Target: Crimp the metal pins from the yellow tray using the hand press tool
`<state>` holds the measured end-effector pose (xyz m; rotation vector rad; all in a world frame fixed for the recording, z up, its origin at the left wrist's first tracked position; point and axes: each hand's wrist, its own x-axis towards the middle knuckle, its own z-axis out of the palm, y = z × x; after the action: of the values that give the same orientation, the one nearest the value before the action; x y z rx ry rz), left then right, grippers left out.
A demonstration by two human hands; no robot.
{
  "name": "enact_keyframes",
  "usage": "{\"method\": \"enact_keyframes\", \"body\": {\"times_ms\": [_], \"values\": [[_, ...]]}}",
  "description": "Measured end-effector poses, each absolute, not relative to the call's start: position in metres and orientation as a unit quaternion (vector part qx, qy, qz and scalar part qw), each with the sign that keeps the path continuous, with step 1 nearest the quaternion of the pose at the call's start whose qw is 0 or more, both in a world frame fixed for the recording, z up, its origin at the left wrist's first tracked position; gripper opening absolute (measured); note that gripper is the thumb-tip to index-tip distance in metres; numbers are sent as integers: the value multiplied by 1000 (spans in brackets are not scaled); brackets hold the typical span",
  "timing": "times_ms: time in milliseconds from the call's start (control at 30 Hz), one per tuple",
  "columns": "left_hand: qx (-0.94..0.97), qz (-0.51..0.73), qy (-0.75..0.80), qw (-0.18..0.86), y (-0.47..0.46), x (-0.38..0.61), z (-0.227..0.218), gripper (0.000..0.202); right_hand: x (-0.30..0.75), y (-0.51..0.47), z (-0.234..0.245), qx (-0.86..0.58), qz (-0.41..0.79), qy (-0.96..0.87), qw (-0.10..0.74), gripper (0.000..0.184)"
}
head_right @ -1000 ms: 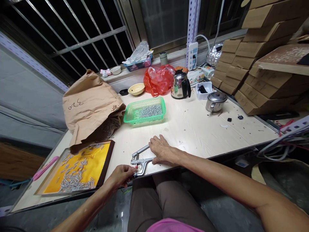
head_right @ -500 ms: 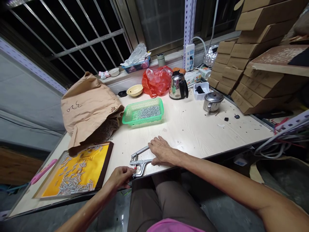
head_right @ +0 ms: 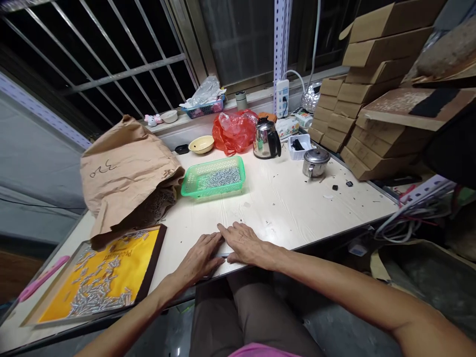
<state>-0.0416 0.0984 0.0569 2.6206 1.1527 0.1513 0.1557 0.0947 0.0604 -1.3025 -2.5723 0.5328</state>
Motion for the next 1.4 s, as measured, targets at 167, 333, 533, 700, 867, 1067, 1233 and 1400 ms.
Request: {"method": "enact_keyframes", "body": {"times_ms": [167, 333, 533, 700, 867, 1067, 1233, 1400], "values": [[907, -2, 400, 135, 106, -35, 62, 64, 160, 93, 74, -483, 198, -852, 27, 58], [915, -12, 372, 154, 108, -20, 71, 33, 155, 93, 73, -475, 162, -865, 12, 36], [919, -5, 369, 138, 106, -18, 65, 11, 157, 87, 60, -474, 143, -867, 58, 13], [910, 13, 391, 137, 105, -17, 61, 8, 154, 94, 42, -460, 136, -873, 90, 8], [903, 36, 406, 133, 106, -16, 56, 9, 155, 99, 35, -455, 126, -876, 95, 9], [883, 146, 437, 92, 79, -17, 43, 29, 176, 103, 55, -423, 153, -883, 137, 36], [877, 139, 452, 86, 46, -9, 35, 21, 177, 122, 44, -458, 138, -866, 147, 19], [883, 91, 453, 80, 44, 1, 31, 17, 169, 155, 41, -475, 83, -866, 134, 16]]}}
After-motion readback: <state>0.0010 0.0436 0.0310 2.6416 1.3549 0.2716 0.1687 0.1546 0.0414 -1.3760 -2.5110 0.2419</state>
